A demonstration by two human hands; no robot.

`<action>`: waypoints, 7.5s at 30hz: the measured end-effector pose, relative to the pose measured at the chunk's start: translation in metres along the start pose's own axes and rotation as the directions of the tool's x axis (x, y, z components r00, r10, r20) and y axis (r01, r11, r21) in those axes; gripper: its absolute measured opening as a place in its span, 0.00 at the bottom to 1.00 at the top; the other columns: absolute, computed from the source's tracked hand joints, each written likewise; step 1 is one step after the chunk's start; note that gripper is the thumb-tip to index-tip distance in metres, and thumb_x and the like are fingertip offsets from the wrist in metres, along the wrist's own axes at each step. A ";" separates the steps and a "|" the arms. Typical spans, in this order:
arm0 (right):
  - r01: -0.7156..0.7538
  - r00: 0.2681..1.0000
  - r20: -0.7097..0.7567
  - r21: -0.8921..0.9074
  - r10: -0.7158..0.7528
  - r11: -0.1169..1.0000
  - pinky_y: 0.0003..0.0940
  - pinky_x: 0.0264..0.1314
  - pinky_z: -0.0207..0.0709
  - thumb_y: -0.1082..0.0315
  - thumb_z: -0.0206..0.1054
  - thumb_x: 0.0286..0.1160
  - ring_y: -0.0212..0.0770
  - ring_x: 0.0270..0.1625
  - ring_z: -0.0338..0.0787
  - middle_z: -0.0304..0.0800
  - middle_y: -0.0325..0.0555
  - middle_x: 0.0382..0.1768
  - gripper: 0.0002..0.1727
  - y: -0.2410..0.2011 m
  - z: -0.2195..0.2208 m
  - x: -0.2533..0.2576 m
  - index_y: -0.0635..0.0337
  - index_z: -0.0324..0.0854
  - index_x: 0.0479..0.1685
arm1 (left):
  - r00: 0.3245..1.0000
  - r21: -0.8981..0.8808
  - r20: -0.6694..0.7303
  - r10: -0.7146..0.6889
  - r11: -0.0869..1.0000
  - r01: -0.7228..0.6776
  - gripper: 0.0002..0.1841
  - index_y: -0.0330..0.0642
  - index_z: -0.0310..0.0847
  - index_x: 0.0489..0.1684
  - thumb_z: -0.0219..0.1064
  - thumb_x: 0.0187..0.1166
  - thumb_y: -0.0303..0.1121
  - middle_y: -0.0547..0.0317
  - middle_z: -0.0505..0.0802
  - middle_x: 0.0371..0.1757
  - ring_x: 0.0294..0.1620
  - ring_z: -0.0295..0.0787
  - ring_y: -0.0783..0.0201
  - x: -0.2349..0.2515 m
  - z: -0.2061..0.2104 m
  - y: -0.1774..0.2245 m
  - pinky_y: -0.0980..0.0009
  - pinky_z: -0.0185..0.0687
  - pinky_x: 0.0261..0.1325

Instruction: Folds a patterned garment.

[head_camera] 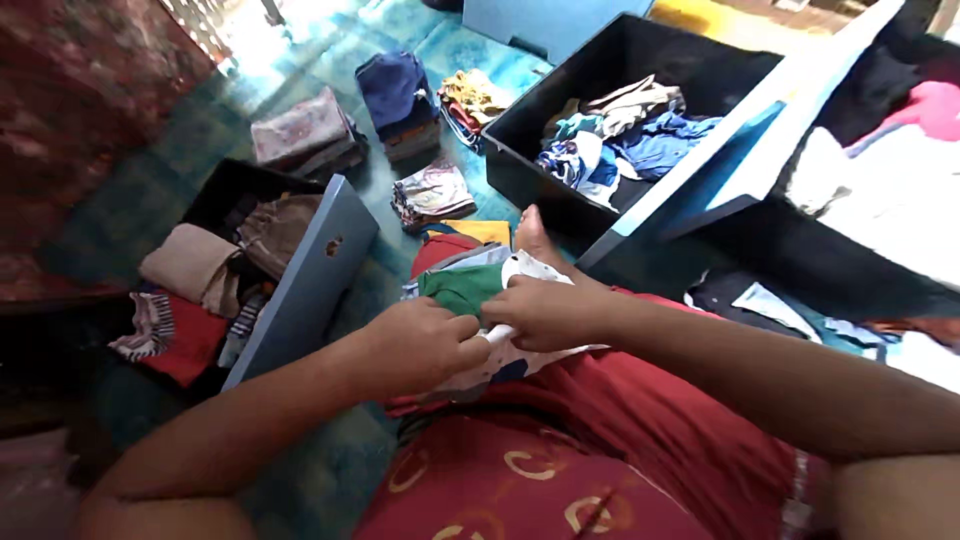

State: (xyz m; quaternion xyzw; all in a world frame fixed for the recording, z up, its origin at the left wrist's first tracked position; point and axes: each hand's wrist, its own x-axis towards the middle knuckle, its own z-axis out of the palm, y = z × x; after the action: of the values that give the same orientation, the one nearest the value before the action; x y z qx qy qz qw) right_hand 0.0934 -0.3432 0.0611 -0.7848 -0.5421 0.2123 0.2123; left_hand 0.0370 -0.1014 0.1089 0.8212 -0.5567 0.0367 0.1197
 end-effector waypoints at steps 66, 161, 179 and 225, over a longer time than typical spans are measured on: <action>-0.230 0.791 0.118 0.967 0.601 0.113 0.28 0.26 0.86 0.75 0.59 0.55 0.30 0.24 0.90 0.92 0.40 0.24 0.09 0.138 0.039 -0.178 0.57 0.83 0.31 | 0.791 -0.072 0.218 -0.572 0.798 0.598 0.47 0.38 0.61 0.90 0.56 0.80 0.68 0.36 0.55 0.94 0.95 0.42 0.37 0.118 0.125 0.032 0.28 0.38 0.88; -0.224 0.832 -0.437 0.299 0.341 0.928 0.52 0.61 0.78 0.65 0.76 0.70 0.52 0.53 0.87 0.90 0.53 0.40 0.10 0.035 0.062 -0.045 0.64 0.89 0.39 | 0.326 -0.872 0.105 -0.940 0.071 0.485 0.46 0.47 0.65 0.87 0.81 0.61 0.23 0.50 0.84 0.74 0.62 0.89 0.62 -0.032 0.070 0.010 0.61 0.90 0.62; -0.106 0.581 0.111 0.993 0.806 -0.059 0.43 0.50 0.87 0.56 0.59 0.89 0.43 0.49 0.91 0.88 0.51 0.55 0.26 0.027 0.055 -0.026 0.56 0.67 0.81 | 0.195 -0.531 0.109 -0.975 0.109 0.840 0.16 0.34 0.80 0.52 0.77 0.70 0.27 0.44 0.88 0.47 0.43 0.88 0.54 -0.029 0.079 -0.002 0.54 0.87 0.47; -0.045 0.856 -0.497 0.205 0.144 0.978 0.73 0.91 0.34 0.42 0.61 0.84 0.59 0.96 0.48 0.54 0.53 0.94 0.38 0.017 0.068 0.043 0.50 0.66 0.90 | 0.207 -0.975 0.220 -0.953 -0.222 0.012 0.10 0.38 0.77 0.53 0.53 0.81 0.20 0.58 0.96 0.39 0.40 0.96 0.66 0.016 0.089 -0.005 0.65 0.95 0.47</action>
State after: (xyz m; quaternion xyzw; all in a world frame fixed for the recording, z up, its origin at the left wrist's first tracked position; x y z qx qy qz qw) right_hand 0.0822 -0.3010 -0.0091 -0.8153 -0.4052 0.0574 0.4095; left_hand 0.0416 -0.1350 0.0251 0.5892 0.1599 -0.0586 0.7898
